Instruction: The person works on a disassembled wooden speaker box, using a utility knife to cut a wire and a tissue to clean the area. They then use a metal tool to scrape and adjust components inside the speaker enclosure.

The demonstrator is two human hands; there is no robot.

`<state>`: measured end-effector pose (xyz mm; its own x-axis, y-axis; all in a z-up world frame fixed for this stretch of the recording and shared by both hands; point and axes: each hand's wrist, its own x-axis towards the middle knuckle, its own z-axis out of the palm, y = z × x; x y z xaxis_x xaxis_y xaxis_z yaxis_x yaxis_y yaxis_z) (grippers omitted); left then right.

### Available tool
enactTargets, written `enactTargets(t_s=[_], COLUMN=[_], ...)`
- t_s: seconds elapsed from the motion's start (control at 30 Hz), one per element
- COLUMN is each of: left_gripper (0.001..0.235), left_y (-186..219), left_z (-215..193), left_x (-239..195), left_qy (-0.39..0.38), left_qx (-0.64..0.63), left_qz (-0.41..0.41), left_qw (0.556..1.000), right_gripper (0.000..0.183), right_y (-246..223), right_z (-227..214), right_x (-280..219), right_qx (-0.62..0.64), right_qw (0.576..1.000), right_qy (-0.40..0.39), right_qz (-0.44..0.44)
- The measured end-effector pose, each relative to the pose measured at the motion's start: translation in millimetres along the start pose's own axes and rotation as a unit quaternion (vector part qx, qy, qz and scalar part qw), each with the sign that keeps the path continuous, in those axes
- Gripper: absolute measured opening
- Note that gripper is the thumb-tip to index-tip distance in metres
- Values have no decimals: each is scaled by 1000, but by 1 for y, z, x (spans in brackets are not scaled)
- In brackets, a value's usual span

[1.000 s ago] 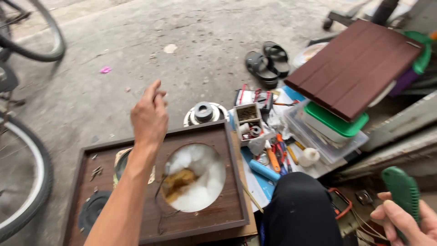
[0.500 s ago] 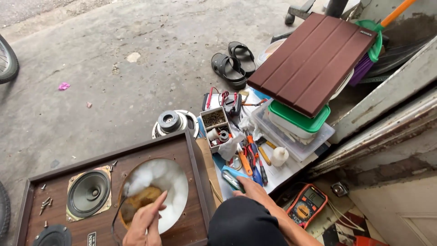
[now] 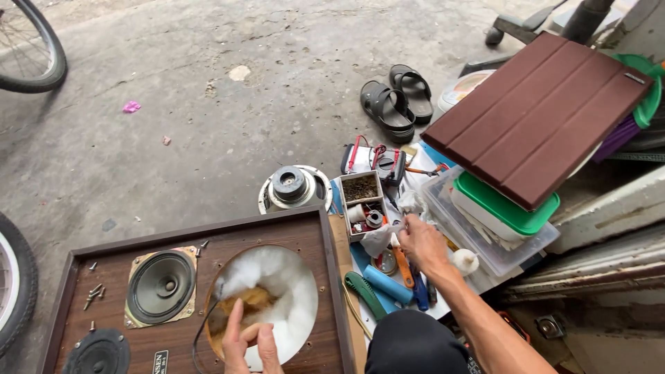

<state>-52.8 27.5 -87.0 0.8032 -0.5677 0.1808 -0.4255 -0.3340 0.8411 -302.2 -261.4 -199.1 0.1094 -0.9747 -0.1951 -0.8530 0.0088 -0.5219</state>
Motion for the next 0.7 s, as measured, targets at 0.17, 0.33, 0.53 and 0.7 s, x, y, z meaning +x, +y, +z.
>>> enactTargets(t_s=[0.17, 0.33, 0.53, 0.7], left_gripper=[60, 37, 107, 77], left_y=[13, 40, 133, 137], left_z=[-7, -17, -92, -136], left_x=[1, 10, 63, 81], left_qy=[-8, 16, -322, -509], left_qx=[50, 25, -154, -325], left_qz=[26, 61, -146, -211], left_qw=[998, 998, 923, 769], right_gripper=[8, 24, 27, 22], right_y=[-45, -77, -141, -207], right_z=[-78, -122, -131, -109], right_x=[-72, -154, -228, -247], right_qx=[86, 84, 221, 317], right_qw=[987, 909, 848, 802], right_qy=[105, 229, 181, 73], right_qz=[-83, -339, -447, -502])
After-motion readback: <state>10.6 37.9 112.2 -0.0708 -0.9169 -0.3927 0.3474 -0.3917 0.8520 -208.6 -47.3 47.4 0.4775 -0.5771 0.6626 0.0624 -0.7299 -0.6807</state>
